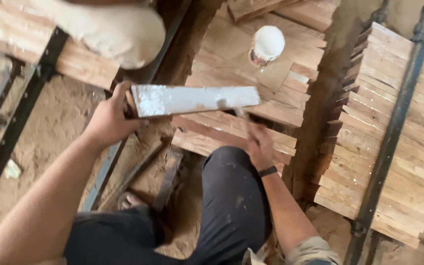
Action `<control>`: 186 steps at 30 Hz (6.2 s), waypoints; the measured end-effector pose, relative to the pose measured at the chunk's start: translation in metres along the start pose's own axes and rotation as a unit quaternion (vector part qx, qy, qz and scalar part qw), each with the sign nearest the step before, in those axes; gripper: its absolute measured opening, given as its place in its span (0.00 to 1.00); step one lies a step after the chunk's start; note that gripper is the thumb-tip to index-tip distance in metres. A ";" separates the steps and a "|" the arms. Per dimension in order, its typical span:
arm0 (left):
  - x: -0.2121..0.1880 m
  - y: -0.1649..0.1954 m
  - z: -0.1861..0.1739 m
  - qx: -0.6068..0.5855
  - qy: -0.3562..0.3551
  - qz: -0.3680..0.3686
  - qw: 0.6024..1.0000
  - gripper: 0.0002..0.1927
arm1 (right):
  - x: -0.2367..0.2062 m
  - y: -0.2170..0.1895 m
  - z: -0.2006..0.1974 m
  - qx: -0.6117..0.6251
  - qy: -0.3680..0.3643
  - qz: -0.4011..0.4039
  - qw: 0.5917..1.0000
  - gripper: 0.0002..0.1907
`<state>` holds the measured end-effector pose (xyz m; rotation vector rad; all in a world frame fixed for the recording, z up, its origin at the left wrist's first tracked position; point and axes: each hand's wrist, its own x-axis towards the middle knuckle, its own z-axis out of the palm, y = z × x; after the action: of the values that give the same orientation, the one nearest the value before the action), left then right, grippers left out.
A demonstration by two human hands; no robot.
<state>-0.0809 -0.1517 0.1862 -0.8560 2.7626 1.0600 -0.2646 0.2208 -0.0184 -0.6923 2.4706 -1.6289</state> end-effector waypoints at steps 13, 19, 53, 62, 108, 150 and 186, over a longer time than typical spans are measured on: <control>0.017 -0.048 0.014 0.196 0.012 -0.045 0.980 0.37 | 0.082 0.012 0.021 0.350 0.023 0.167 0.921 0.14; 0.028 -0.072 0.030 0.242 -0.004 -0.076 0.967 0.24 | 0.138 0.007 0.019 0.013 0.079 0.051 0.995 0.13; 0.138 -0.065 0.218 -0.293 0.000 -0.050 0.955 0.40 | 0.028 0.105 -0.098 0.428 0.254 0.163 0.852 0.09; 0.132 -0.059 0.238 -0.188 0.005 -0.095 0.977 0.38 | 0.007 0.112 -0.100 0.236 0.225 0.248 0.912 0.17; 0.136 -0.086 0.264 -0.186 0.190 0.024 0.964 0.26 | 0.007 0.133 -0.060 0.154 0.343 0.175 0.910 0.12; 0.173 -0.016 0.217 0.327 -0.196 0.149 0.913 0.28 | -0.108 -0.025 -0.046 0.138 0.216 0.268 0.929 0.13; 0.176 -0.068 0.226 0.188 -0.134 0.174 0.957 0.43 | 0.045 0.089 -0.048 -0.395 -0.094 0.052 0.913 0.20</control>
<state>-0.2253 -0.1338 -0.0706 -0.1666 2.7922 0.5863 -0.3481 0.2709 -0.0701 -0.7132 2.9015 -0.4357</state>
